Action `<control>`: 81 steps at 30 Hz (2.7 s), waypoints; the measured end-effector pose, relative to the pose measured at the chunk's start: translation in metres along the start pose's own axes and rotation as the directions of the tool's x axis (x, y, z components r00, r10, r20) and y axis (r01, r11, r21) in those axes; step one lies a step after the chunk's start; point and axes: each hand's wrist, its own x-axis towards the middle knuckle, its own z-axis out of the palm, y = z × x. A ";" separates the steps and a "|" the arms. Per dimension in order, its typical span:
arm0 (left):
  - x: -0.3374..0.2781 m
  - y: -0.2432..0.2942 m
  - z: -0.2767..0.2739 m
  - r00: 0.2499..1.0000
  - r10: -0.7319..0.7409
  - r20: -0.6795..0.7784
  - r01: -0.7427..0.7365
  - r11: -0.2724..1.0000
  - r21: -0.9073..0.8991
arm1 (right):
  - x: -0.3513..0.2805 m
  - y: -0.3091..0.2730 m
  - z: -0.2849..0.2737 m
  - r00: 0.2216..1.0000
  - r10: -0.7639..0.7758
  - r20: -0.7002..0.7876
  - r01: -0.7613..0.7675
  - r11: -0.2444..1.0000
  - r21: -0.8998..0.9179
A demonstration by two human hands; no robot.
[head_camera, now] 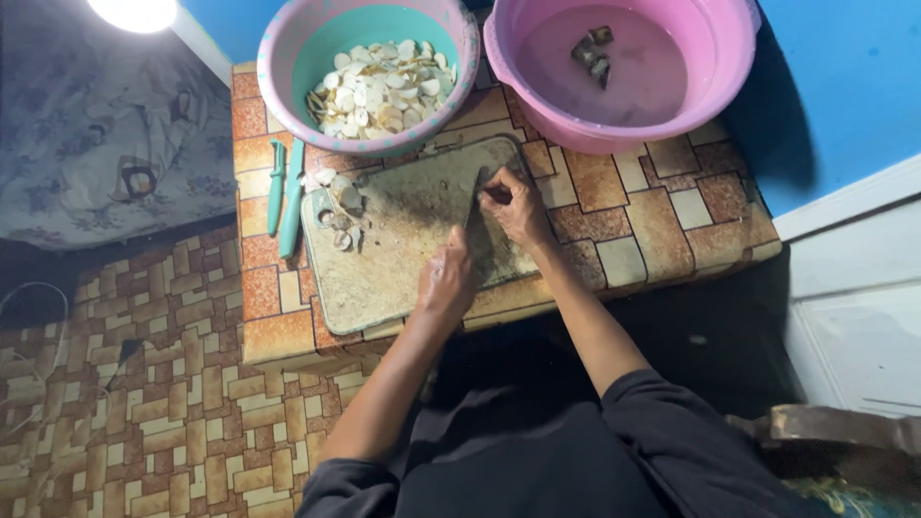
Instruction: Slicing plantains on a wooden cutting board and placing the slices into a bowl of water.
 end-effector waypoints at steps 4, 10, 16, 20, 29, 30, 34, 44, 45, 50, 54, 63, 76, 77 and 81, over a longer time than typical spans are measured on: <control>-0.014 -0.003 -0.035 0.996 -0.011 0.093 0.030 0.978 -0.205 | 0.003 0.015 0.008 1.000 0.009 -0.004 -0.009 0.998 0.056; -0.025 -0.015 -0.014 0.996 -0.017 0.086 0.037 0.972 -0.230 | 0.004 0.018 0.010 0.999 -0.030 -0.025 0.032 0.996 0.083; -0.040 -0.011 -0.014 0.999 0.049 0.024 -0.045 0.988 -0.150 | 0.001 0.007 0.012 1.000 -0.002 -0.002 0.002 0.988 0.158; -0.038 -0.010 -0.014 0.997 0.058 0.056 -0.050 0.990 -0.134 | 0.003 0.009 0.012 1.000 0.000 -0.019 0.002 0.994 0.106; -0.001 -0.001 -0.007 0.999 0.037 -0.008 -0.037 0.999 -0.038 | 0.014 0.021 0.012 1.000 0.009 -0.027 -0.008 0.999 0.053; 0.002 -0.002 -0.004 0.999 0.030 -0.029 -0.030 0.999 -0.011 | 0.011 0.014 0.009 1.000 0.010 -0.024 -0.009 0.999 0.040; 0.012 0.001 0.004 0.998 0.018 -0.053 -0.017 1.000 0.016 | 0.008 0.012 0.007 0.999 0.019 -0.037 -0.019 1.000 -0.003; 0.025 0.010 0.011 0.995 0.042 -0.095 -0.042 0.999 0.004 | 0.003 0.029 0.009 0.999 0.023 -0.040 -0.024 0.999 -0.039; 0.025 0.012 0.006 0.996 0.055 -0.077 -0.055 0.998 0.001 | 0.003 0.030 0.010 0.998 0.047 -0.029 -0.048 0.998 -0.047; 0.004 0.013 -0.036 1.000 0.002 0.008 -0.002 0.999 -0.045 | 0.004 0.013 0.004 0.998 0.059 -0.027 -0.058 0.997 0.041; 0.003 -0.001 -0.033 0.994 -0.056 0.090 0.070 0.984 -0.164 | 0.002 0.001 0.002 0.996 0.086 -0.022 -0.084 0.993 0.083; -0.024 -0.007 0.000 0.997 0.056 -0.058 -0.058 0.998 -0.032 | 0.010 0.028 0.017 0.988 0.128 -0.082 -0.121 0.989 0.085; 0.007 0.003 0.007 0.996 0.074 -0.054 -0.064 0.982 0.178 | 0.006 0.017 0.012 0.989 0.143 -0.046 -0.143 0.990 0.008; -0.005 0.019 -0.022 0.998 0.059 -0.009 -0.059 0.997 0.056 | 0.009 0.024 0.013 0.992 0.115 -0.046 -0.116 0.993 -0.010; -0.002 0.015 -0.037 0.994 -0.040 0.101 0.059 0.979 -0.193 | 0.004 -0.008 0.008 0.994 0.039 -0.103 -0.046 0.997 -0.062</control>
